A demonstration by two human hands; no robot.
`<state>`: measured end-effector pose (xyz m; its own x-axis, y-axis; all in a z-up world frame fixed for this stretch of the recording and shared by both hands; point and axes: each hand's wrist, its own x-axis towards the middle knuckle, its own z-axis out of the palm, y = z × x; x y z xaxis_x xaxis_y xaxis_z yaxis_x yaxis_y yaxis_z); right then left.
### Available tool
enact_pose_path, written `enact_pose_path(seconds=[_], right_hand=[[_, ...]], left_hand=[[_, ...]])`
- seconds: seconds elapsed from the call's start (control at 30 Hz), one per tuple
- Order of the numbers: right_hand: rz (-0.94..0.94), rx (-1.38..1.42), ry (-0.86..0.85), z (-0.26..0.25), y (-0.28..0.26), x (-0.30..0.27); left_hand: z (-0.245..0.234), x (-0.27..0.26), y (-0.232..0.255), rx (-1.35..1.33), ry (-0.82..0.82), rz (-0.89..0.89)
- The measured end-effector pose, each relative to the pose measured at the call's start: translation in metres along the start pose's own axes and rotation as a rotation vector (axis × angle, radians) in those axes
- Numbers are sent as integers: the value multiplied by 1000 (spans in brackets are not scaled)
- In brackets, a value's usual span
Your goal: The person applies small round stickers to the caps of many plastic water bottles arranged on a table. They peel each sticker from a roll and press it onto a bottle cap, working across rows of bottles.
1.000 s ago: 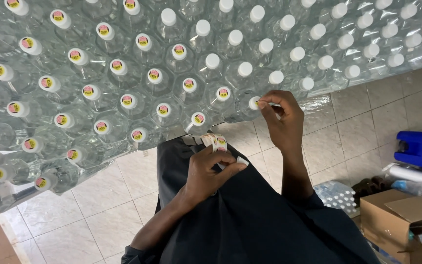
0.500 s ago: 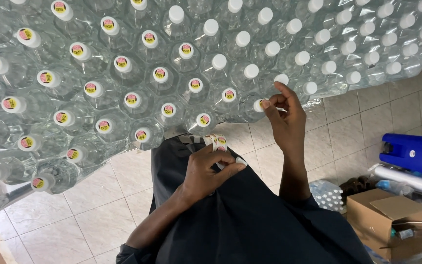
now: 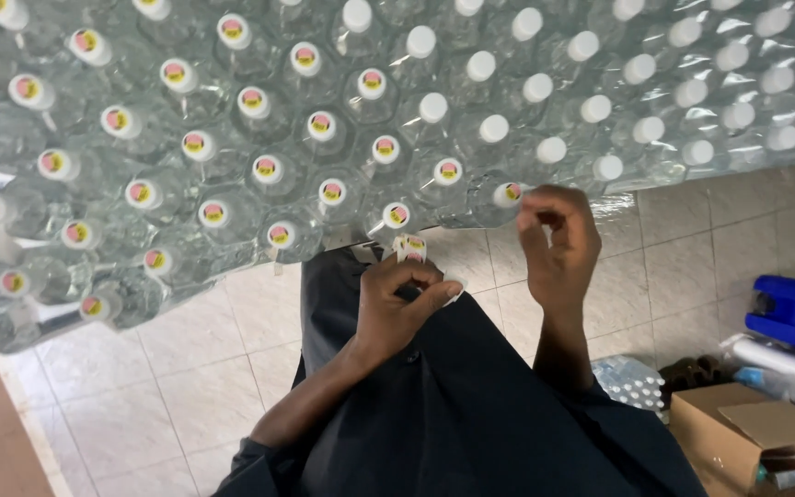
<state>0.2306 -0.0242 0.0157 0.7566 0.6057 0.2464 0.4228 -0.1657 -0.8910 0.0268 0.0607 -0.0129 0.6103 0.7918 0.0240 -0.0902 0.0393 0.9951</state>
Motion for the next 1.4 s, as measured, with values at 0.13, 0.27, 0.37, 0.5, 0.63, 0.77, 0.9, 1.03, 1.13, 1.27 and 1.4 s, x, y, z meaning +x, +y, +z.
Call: enact_pose_path(seconds=[0.13, 0.27, 0.37, 0.5, 0.63, 0.77, 0.9, 1.03, 1.13, 1.27, 1.4], right_hand=[[-87, 334, -451, 7, -33, -26], [-110, 420, -529, 13, -25, -28], [-100, 479, -545, 12, -19, -25], [-98, 513, -581, 11, -18, -25], [-164, 475, -577, 12, -33, -19], [-176, 502, -551, 5, -39, -16], [-98, 469, -462, -12, -21, -7], [-57, 183, -168, -36, 5, 38], [19, 38, -131, -35, 12, 60], [232, -21, -99, -24, -6, 71], [262, -56, -146, -23, -6, 75]], left_hand=[[0, -7, -11, -127, 78, -33], [-7, -8, -19, -137, 63, -29], [-7, -3, 4, -177, 87, 2], [-6, -4, 21, -36, 52, 111], [-8, -2, 35, 126, 46, 141], [-9, -2, 26, 257, 14, 164], [-2, -2, 22, 310, -9, 173], [4, -2, 20, 238, -22, 132], [7, -4, 23, 223, -28, 123], [10, -8, 19, 213, -17, 115], [8, -9, 14, 191, 19, 113]])
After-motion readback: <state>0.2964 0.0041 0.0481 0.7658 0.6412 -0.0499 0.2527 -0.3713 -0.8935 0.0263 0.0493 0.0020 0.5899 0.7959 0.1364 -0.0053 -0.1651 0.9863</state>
